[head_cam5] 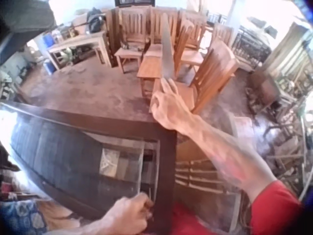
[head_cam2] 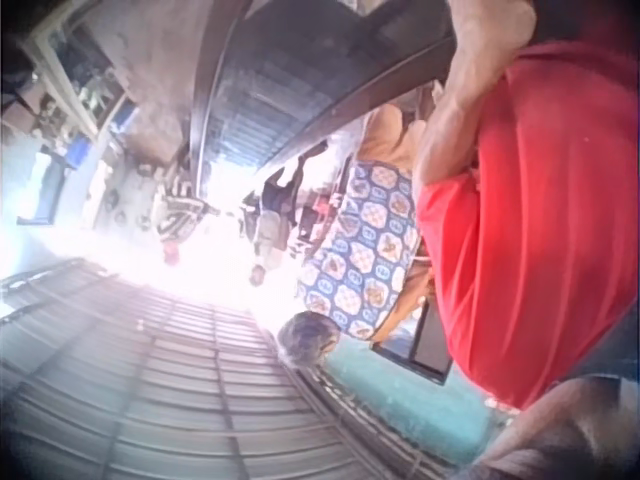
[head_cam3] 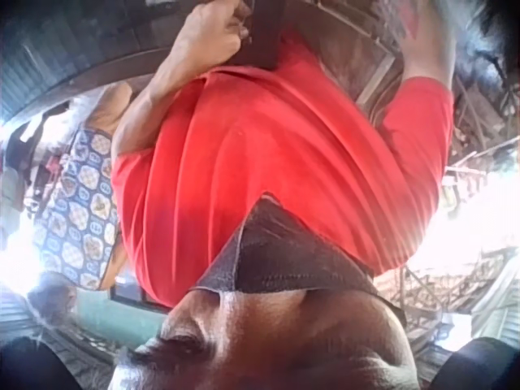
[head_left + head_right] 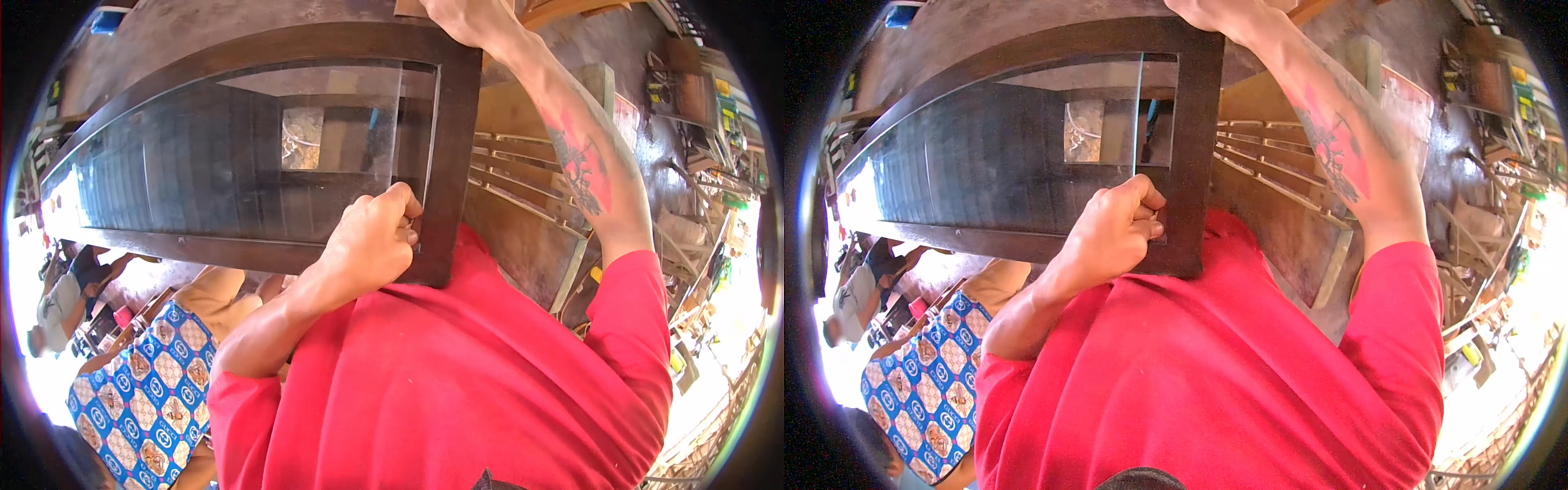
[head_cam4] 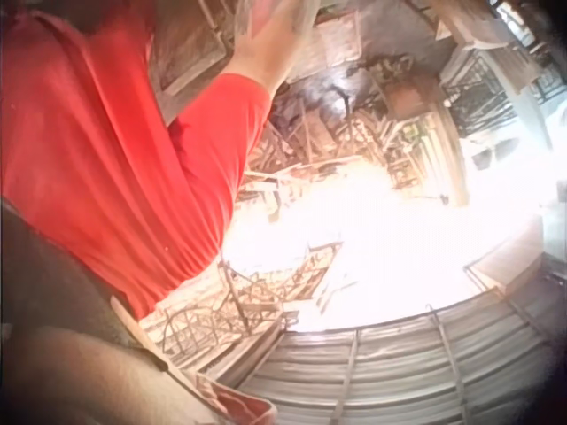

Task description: The person fits a glass pane into a wooden display cabinet frame by hand. They use their fingers to press a thin wooden strip into the groove to secure the glass.

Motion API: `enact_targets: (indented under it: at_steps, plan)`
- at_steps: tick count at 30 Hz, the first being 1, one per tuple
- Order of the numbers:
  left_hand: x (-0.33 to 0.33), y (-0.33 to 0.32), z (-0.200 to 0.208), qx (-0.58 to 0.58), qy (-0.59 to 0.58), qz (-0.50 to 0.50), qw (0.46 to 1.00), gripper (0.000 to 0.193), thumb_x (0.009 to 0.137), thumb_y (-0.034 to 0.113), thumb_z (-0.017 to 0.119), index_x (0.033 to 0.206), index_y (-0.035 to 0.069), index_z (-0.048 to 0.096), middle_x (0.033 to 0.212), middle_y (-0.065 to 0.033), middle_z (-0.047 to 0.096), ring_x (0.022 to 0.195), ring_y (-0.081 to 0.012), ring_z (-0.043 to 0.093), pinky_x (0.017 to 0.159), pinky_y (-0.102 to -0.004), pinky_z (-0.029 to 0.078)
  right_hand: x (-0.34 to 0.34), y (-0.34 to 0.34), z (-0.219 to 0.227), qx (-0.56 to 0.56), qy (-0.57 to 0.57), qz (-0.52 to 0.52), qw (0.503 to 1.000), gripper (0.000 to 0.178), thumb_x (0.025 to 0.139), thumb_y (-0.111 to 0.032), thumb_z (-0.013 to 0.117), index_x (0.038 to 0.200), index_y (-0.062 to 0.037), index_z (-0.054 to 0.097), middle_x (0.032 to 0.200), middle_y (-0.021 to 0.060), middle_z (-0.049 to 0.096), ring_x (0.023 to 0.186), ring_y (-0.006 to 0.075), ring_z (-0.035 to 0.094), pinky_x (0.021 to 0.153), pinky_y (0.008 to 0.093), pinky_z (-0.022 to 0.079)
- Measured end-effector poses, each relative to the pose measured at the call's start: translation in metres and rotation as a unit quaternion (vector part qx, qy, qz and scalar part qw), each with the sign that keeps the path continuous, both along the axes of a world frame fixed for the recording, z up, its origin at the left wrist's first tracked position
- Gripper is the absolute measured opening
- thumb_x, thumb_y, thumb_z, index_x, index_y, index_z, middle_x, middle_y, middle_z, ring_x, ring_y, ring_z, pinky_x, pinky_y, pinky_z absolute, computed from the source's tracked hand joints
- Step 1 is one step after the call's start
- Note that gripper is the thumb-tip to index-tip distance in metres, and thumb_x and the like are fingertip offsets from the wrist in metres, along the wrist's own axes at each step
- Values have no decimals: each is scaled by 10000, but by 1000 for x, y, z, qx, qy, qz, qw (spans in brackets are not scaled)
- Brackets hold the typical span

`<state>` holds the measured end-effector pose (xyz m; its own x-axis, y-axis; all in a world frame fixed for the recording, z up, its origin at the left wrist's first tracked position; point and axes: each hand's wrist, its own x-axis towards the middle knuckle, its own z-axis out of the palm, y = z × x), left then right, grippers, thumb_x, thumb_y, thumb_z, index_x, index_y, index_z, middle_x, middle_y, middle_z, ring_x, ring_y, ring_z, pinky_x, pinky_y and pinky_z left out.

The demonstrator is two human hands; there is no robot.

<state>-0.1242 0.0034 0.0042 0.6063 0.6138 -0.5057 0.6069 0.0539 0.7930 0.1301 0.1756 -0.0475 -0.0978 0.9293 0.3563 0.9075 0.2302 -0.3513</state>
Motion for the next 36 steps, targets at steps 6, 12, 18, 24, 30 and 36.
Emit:
enact_targets:
  at_steps: [6,12,18,24,30,36]
  plan:
    - [-2,6,3,-22,21,2,1000,171,845,-55,651,1012,-75,619,798,-210,732,780,-263,743,714,-359,545,-4,3,6,22,-10,24,999,244,901,-150,592,1047,21,689,1482,417,390,1411,590,326,1186,574,334]
    - [3,5,5,-34,0,28,999,162,850,-36,662,1000,-76,618,813,-224,732,791,-296,747,728,-378,547,0,-1,-1,31,4,7,999,244,912,-148,585,1048,28,685,1478,427,381,1409,598,321,1186,581,332]
    - [4,-7,5,-6,22,4,1000,165,860,-10,677,1005,-72,627,832,-220,742,822,-314,752,743,-387,552,-2,-14,11,1,9,-9,1000,256,921,-154,574,1056,31,686,1502,424,364,1415,606,312,1179,608,335]
    - [4,-19,5,-17,4,47,999,171,861,-9,678,1016,-67,633,847,-224,744,852,-311,755,744,-382,552,2,-13,5,8,10,-11,1000,289,934,-163,556,1095,43,677,1521,420,341,1410,610,321,1175,611,339]
    - [7,-4,11,-27,7,33,999,159,878,-42,654,1032,-75,633,860,-224,750,856,-291,759,731,-358,560,2,-11,7,-3,4,-19,1000,333,932,-164,549,1145,65,663,1526,415,339,1423,600,307,1187,587,333]
    - [4,-6,9,20,16,30,999,184,886,-37,641,1067,-61,625,920,-230,747,903,-361,751,756,-386,566,-3,-2,2,-10,-17,-22,1000,341,920,-173,558,1142,61,670,1542,406,321,1434,591,296,1196,592,315]
